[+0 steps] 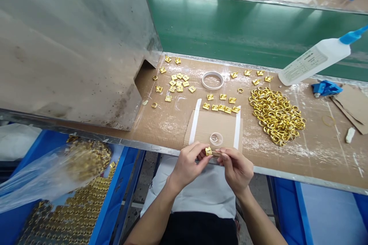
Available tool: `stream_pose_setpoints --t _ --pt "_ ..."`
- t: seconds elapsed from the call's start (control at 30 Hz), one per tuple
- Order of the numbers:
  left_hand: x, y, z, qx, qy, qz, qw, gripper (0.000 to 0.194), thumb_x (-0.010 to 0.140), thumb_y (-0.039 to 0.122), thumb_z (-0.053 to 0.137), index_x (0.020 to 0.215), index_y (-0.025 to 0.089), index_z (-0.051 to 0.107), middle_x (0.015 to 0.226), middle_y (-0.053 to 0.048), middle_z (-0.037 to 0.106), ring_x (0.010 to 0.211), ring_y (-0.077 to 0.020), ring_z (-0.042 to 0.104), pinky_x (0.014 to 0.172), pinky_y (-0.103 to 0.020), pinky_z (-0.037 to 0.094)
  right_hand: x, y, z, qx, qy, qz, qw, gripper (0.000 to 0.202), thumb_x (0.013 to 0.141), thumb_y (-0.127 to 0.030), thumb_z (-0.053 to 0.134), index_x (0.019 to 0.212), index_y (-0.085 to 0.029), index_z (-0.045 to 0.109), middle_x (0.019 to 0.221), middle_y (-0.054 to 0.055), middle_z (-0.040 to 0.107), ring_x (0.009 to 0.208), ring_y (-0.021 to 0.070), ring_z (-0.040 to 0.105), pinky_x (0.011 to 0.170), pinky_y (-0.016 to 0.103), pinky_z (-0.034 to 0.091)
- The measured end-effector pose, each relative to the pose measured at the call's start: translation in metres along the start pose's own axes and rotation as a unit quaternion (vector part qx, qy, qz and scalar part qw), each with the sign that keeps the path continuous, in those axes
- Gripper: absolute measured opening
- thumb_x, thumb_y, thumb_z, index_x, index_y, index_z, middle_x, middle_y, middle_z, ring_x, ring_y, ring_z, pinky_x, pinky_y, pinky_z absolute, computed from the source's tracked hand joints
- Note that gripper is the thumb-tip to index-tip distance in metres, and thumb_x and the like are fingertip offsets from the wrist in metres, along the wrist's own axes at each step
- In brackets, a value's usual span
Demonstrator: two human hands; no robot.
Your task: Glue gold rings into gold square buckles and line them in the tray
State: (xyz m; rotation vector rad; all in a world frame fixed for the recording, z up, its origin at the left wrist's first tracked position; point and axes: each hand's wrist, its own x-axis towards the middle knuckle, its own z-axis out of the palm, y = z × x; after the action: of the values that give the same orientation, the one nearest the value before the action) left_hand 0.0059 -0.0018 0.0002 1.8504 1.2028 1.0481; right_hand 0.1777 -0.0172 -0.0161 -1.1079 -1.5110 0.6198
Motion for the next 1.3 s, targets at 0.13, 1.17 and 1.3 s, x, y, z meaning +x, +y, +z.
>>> stream_pose_setpoints --t 0.13,1.17,1.3 --pt "-0.0003 0.0001 0.0000 -0.001 0.001 -0.003 1.000 0.011 0.097 0.024 0.060 0.104 0.017 0.066 0.078 -0.002 0.066 0.062 -0.0134 0.062 0.062 -0.024 0.054 -0.0001 0.0007 -0.0001 -0.010 0.002 0.005 1.000 0.014 0.097 -0.014 0.060 0.102 -0.022 0.071 0.089 0.006 0.078 0.056 0.0138 0.068 0.047 0.023 0.058" --pt "-0.0002 -0.0002 0.0009 -0.004 0.000 -0.004 1.000 0.012 0.098 0.024 0.059 0.104 0.017 0.066 0.080 -0.003 0.067 0.064 -0.0135 0.063 0.062 -0.024 0.054 0.0057 -0.0031 0.0008 -0.008 -0.011 -0.019 1.000 0.014 0.098 -0.015 0.060 0.102 -0.023 0.071 0.089 0.005 0.079 0.056 0.0143 0.070 0.052 0.024 0.060" --pt "-0.0013 -0.0005 0.0015 -0.006 -0.004 -0.012 1.000 0.012 0.098 0.025 0.060 0.104 0.018 0.066 0.081 -0.003 0.067 0.065 -0.0137 0.063 0.062 -0.024 0.054 0.0062 -0.0053 0.0008 0.005 -0.023 -0.016 1.000 0.013 0.098 -0.016 0.060 0.101 -0.022 0.071 0.088 0.006 0.079 0.056 0.0145 0.069 0.049 0.024 0.058"
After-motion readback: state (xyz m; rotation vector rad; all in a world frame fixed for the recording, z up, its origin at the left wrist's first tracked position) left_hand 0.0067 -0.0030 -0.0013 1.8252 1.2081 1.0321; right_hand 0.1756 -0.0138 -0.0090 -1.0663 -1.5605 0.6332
